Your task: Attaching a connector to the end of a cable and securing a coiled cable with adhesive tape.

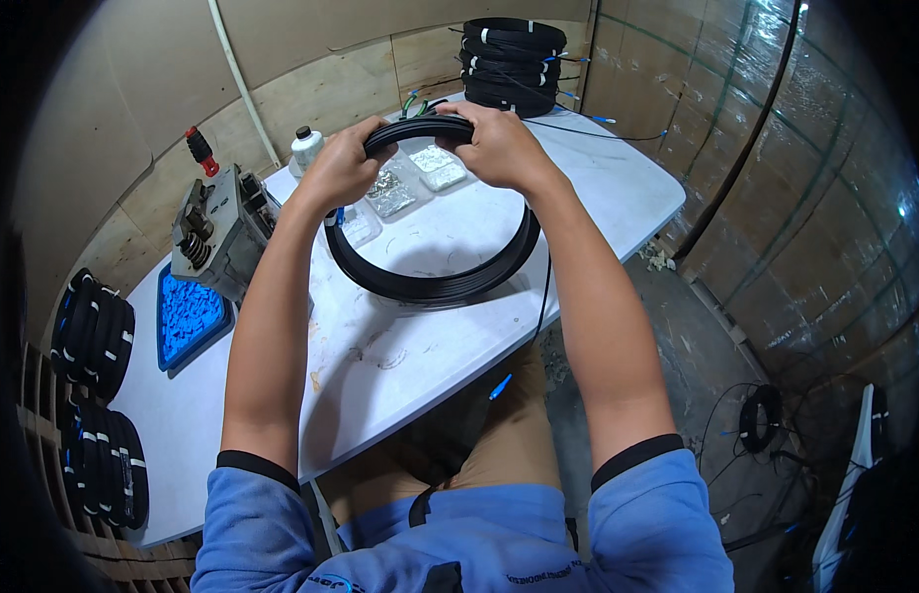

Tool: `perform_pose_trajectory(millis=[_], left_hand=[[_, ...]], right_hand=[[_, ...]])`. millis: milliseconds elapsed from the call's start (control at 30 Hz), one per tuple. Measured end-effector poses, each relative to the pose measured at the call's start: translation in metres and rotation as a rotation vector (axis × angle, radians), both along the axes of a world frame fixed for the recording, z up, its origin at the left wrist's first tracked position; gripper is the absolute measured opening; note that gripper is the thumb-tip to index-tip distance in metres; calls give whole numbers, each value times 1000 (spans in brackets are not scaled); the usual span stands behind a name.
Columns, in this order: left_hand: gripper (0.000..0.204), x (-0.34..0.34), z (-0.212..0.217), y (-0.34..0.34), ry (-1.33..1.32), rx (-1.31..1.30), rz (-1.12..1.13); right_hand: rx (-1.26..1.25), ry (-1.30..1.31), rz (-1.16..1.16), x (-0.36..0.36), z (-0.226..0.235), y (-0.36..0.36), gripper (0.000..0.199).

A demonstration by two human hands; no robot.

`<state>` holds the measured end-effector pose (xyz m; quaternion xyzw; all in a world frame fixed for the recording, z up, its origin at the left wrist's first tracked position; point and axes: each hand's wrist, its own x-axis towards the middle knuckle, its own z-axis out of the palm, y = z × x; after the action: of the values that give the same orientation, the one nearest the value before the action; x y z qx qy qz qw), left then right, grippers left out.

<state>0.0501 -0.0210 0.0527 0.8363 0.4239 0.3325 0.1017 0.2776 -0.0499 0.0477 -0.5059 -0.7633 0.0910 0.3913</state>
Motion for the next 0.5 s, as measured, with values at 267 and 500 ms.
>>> perform_pose_trajectory(millis=[267,500], left_hand=[[19,13,-1,1,30,16,29],[19,4,-7,19,8,-2,-13]], right_hand=[[-56,55,20,23,-10,24,30],[-32,26,-46,7,-8,18,30]])
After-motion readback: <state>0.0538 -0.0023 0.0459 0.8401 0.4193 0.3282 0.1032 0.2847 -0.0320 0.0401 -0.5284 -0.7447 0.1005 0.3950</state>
